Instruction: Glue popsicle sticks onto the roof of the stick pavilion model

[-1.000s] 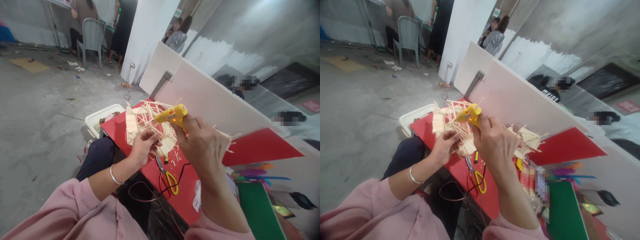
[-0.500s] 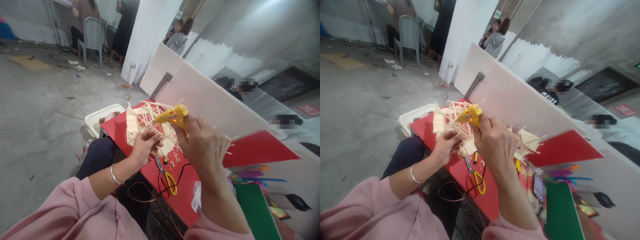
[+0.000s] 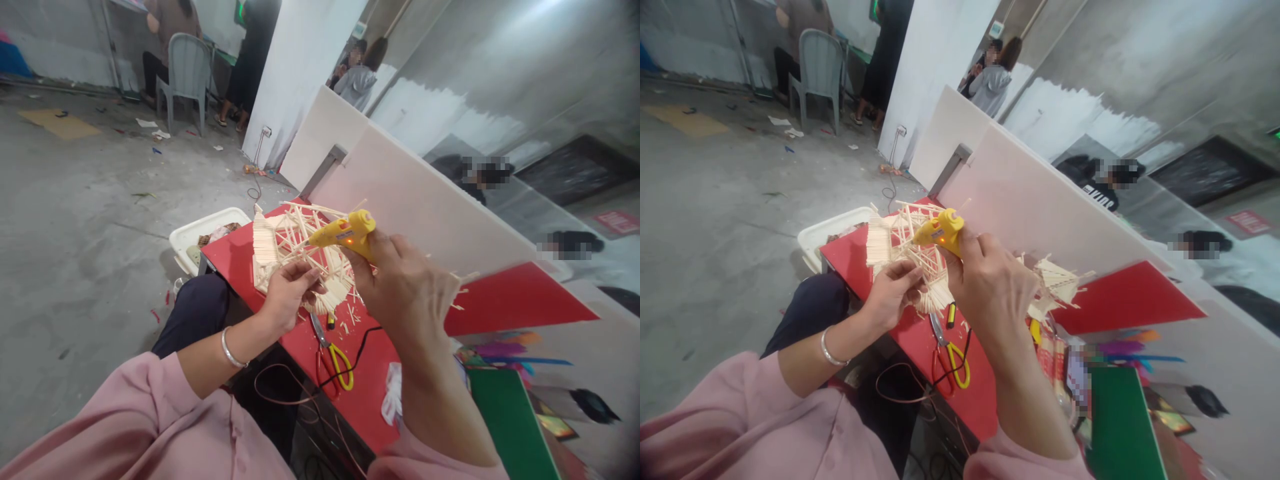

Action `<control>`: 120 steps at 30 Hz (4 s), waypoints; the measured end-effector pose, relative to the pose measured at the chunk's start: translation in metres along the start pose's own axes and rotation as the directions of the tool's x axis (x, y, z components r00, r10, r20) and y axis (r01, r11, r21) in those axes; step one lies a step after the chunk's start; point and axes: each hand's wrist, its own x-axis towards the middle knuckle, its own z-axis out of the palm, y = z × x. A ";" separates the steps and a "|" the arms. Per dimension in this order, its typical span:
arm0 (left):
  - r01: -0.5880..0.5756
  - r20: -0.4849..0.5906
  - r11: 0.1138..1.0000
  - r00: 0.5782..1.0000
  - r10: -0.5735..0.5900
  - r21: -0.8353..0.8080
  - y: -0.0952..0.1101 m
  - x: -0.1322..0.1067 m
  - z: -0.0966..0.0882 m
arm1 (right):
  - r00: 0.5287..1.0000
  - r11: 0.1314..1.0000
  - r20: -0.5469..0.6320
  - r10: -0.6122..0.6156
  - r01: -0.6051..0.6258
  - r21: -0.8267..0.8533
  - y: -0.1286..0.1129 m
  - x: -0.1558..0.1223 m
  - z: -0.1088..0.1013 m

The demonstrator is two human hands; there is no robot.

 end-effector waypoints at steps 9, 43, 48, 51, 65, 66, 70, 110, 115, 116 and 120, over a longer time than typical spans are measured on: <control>0.004 0.011 1.000 1.000 -0.004 -0.012 0.000 -0.001 0.001 | 1.000 1.000 0.014 0.003 -0.004 0.029 0.001 -0.001 0.002; -0.011 0.033 1.000 0.999 0.011 -0.020 -0.004 0.000 -0.002 | 1.000 0.999 -0.005 -0.005 0.006 0.054 0.003 -0.001 0.006; -0.004 0.037 1.000 0.999 0.005 -0.019 -0.004 0.000 -0.003 | 1.000 0.999 -0.021 -0.016 0.017 0.041 0.003 -0.001 0.007; -0.002 0.043 1.000 0.999 0.003 -0.018 -0.004 0.001 -0.004 | 0.998 0.999 -0.050 -0.024 0.025 0.023 0.004 -0.001 0.007; -0.003 0.050 1.000 0.999 0.004 -0.013 -0.006 0.001 -0.004 | 0.999 0.999 -0.027 -0.016 0.017 0.046 0.003 -0.002 0.007; -0.003 0.048 1.000 0.999 0.003 -0.014 -0.006 0.001 -0.004 | 1.000 0.999 -0.027 -0.017 0.018 0.048 0.003 -0.002 0.008; -0.002 0.050 1.000 0.999 0.003 -0.011 -0.006 0.001 -0.005 | 0.999 0.999 -0.033 -0.014 0.016 0.052 0.003 -0.002 0.007; 0.002 0.060 1.000 0.998 -0.002 0.004 -0.007 -0.001 -0.005 | 0.999 1.000 -0.030 0.016 -0.016 0.012 0.000 -0.003 0.006; 0.005 0.051 1.000 0.999 -0.005 0.005 -0.007 -0.001 -0.005 | 0.998 0.997 -0.022 0.065 -0.064 0.052 -0.001 -0.004 0.009; 0.004 0.047 1.000 0.999 -0.005 0.005 -0.006 -0.001 -0.005 | 0.997 0.996 -0.018 0.071 -0.070 0.062 -0.001 -0.004 0.009; -0.007 0.040 1.000 0.999 0.007 -0.002 -0.006 -0.001 -0.005 | 0.997 0.995 -0.022 0.072 -0.070 0.073 -0.001 -0.005 0.010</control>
